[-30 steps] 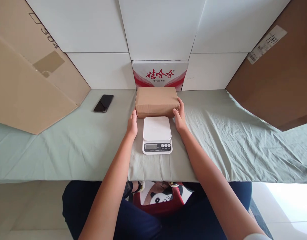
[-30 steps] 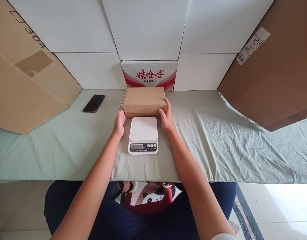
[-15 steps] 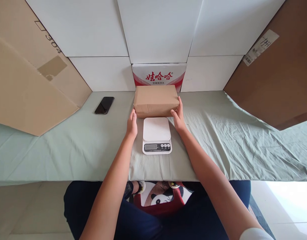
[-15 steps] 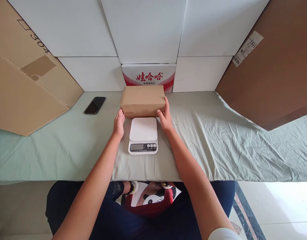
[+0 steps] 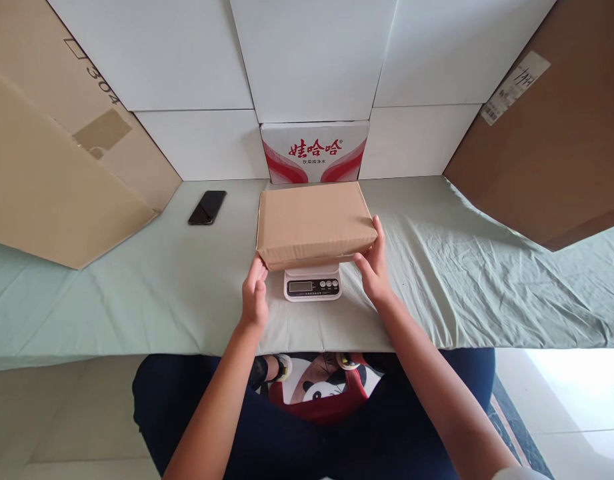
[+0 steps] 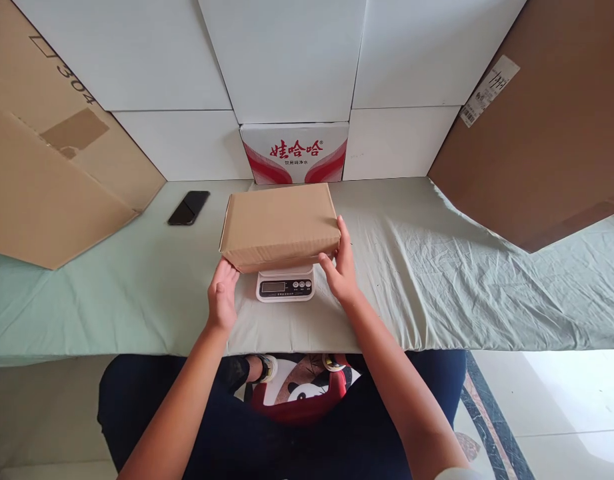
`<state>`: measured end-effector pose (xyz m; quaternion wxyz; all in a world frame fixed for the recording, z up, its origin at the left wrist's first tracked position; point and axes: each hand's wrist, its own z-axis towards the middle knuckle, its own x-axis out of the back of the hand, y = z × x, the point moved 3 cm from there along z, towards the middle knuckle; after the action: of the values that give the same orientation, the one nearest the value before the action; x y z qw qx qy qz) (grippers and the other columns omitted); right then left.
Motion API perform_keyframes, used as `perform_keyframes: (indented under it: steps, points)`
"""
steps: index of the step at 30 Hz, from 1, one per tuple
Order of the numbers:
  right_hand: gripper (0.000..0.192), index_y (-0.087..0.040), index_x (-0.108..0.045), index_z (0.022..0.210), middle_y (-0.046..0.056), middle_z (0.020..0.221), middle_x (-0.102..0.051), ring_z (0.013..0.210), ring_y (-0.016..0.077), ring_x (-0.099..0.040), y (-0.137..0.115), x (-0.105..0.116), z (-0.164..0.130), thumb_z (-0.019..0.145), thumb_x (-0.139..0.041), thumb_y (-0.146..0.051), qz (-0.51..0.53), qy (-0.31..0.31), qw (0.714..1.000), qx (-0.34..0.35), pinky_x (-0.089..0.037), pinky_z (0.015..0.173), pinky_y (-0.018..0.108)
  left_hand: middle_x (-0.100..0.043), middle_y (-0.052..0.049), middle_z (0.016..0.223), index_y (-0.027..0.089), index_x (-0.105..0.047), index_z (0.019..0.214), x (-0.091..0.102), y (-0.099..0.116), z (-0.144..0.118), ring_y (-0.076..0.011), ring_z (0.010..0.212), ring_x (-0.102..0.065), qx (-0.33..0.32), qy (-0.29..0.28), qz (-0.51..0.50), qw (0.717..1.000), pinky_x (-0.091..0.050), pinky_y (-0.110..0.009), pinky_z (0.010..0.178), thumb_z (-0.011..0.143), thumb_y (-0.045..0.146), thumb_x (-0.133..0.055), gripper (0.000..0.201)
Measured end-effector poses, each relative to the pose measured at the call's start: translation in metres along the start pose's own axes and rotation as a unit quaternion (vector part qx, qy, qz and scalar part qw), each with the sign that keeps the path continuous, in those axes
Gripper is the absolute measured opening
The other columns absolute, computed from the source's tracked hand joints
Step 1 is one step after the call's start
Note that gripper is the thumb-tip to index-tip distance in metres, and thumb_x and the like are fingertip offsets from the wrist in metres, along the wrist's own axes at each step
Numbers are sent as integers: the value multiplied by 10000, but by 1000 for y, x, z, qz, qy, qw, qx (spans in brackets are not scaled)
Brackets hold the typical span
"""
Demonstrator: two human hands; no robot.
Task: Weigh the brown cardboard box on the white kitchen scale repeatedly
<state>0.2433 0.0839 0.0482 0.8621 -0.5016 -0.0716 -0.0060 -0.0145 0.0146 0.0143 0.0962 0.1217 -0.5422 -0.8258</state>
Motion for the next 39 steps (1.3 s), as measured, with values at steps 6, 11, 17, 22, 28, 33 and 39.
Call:
perform_keyframes:
  steps: [6, 11, 17, 22, 28, 33, 39]
  points:
    - [734, -406, -238, 1610, 29, 1686, -323, 1507, 336, -417, -4, -2, 0, 963, -531, -592, -20, 23, 1000, 6, -456, 1196, 601, -528, -161, 1582, 236, -514, 1527, 1, 0, -4, -359, 1513, -439, 16, 0, 2, 1000, -341, -509, 1251, 860, 828, -454, 894]
    - [664, -393, -316, 1570, 51, 1631, -381, 1400, 324, -510, -6, -2, -3, 963, -534, -549, -25, 30, 999, -5, -521, 1115, 557, -529, -145, 1585, 252, -529, 1515, 2, -1, -2, -353, 1524, -424, 16, 9, -1, 1000, -350, -504, 1248, 878, 805, -452, 847]
    - [592, -393, -367, 1510, 66, 1530, -453, 1250, 304, -587, -8, -1, -3, 956, -528, -527, -25, 40, 999, -19, -570, 1008, 525, -547, -136, 1571, 254, -550, 1497, 2, 0, -2, -353, 1526, -420, 15, 14, 0, 1000, -353, -497, 1251, 865, 827, -448, 859]
    - [598, -407, -322, 1520, 66, 1542, -428, 1276, 305, -570, -10, -3, -2, 960, -514, -495, -37, 38, 998, -17, -563, 1011, 526, -556, -136, 1563, 248, -554, 1495, 2, 0, -2, -354, 1534, -407, 19, 17, 5, 1000, -350, -494, 1255, 867, 827, -444, 861]
    - [628, -395, -326, 1536, 69, 1590, -399, 1263, 298, -597, -10, -3, -2, 952, -525, -511, -32, 38, 998, -30, -570, 1023, 518, -551, -133, 1569, 249, -549, 1505, 2, -1, -2, -353, 1519, -432, 13, 17, 7, 1000, -355, -493, 1254, 871, 821, -449, 859]
    - [669, -422, -230, 1579, 97, 1583, -412, 1348, 331, -580, -10, 0, -3, 975, -491, -538, -12, 55, 998, -32, -547, 1047, 577, -488, -119, 1623, 258, -488, 1553, 4, -2, -1, -331, 1544, -394, -4, 25, 0, 1000, -333, -477, 1267, 917, 770, -432, 819]
    - [672, -412, -237, 1591, 99, 1603, -422, 1401, 341, -553, -9, 1, -3, 982, -471, -574, -18, 53, 998, -34, -524, 1085, 586, -472, -116, 1634, 267, -492, 1550, 6, -3, 0, -329, 1553, -375, -3, 38, -3, 999, -325, -470, 1271, 911, 781, -431, 822]
